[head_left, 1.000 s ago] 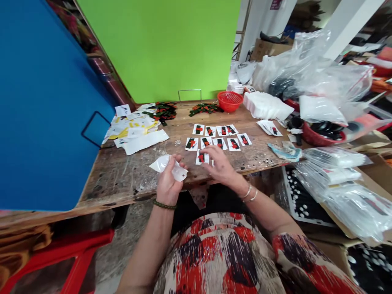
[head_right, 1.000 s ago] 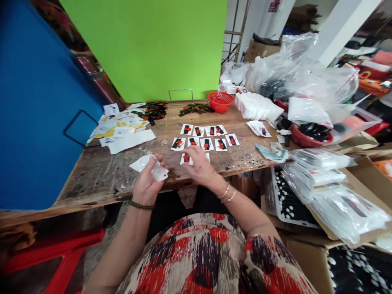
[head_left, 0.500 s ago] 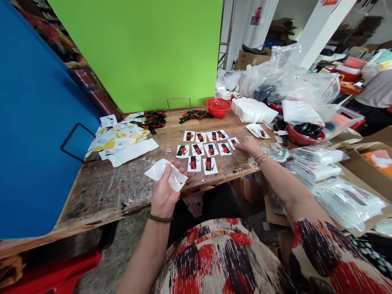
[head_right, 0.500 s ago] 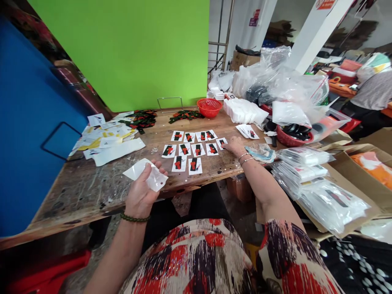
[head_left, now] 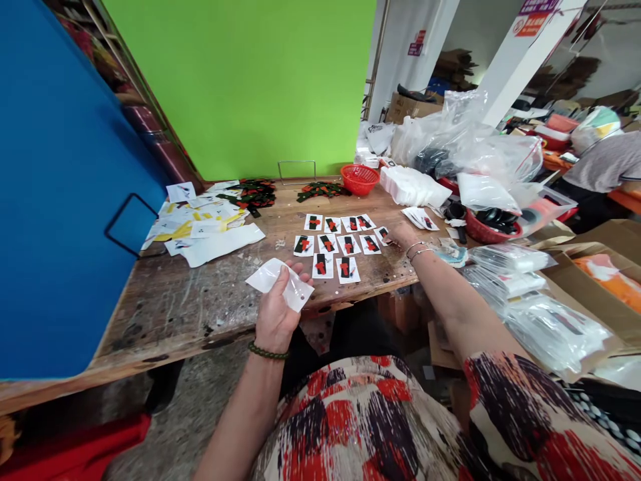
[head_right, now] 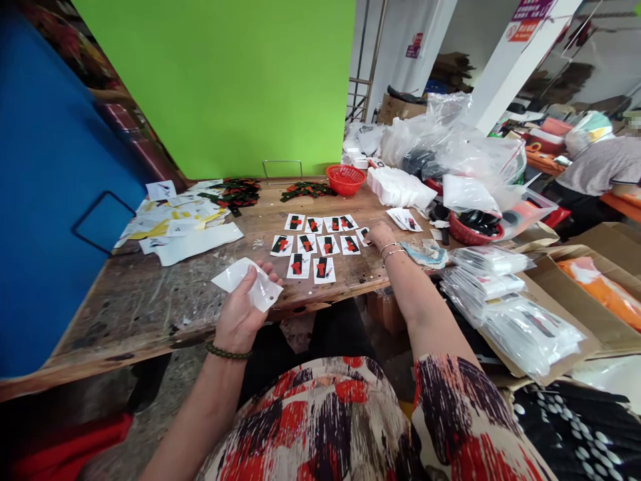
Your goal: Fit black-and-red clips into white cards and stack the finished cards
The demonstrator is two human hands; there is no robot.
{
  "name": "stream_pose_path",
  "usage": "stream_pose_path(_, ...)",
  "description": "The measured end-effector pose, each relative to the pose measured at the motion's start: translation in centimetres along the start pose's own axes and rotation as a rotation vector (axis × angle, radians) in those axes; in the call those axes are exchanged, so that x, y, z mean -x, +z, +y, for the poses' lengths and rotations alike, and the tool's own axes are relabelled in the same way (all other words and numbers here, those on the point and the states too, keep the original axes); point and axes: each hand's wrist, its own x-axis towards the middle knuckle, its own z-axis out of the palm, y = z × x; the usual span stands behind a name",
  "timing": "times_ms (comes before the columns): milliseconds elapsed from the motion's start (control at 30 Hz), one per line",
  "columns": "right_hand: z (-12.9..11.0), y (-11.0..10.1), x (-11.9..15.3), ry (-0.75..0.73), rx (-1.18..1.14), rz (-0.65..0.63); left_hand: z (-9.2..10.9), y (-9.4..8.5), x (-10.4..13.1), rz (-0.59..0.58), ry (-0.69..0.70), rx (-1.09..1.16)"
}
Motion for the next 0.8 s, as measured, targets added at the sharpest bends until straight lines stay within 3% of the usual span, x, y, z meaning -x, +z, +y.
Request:
stream_pose_path(300, 0.3, 1.4, 2.0, 0.190, -0.370, 0.120, -0.2, -0.3, -1.3, -0.002, -0.008, 0.040)
stream_pose_path(500, 0.0, 0.0, 4.0, 0.183, -0.638, 0.196, -0.2, 0.1, -1.9, -0.039, -0.009, 0.083)
stream_pose_path(600, -1.5, -0.9, 6.3, 0.084, -0.919, 0.112, 0.0, 0.6, -2.1, -0.080, 0.000, 0.140)
stream_pose_path(700, -4.2, -0.9, 10.3, -0.105, -1.378, -0.122, 0.0, 1.1, -2.3, -0.125, 0.001, 0.207)
stream_pose_path(800, -7.4, 0.1, 15.4, -0.244, -1.503, -0.268, 0.1, 1.3, -2.7, -0.092, 0.012, 0.247)
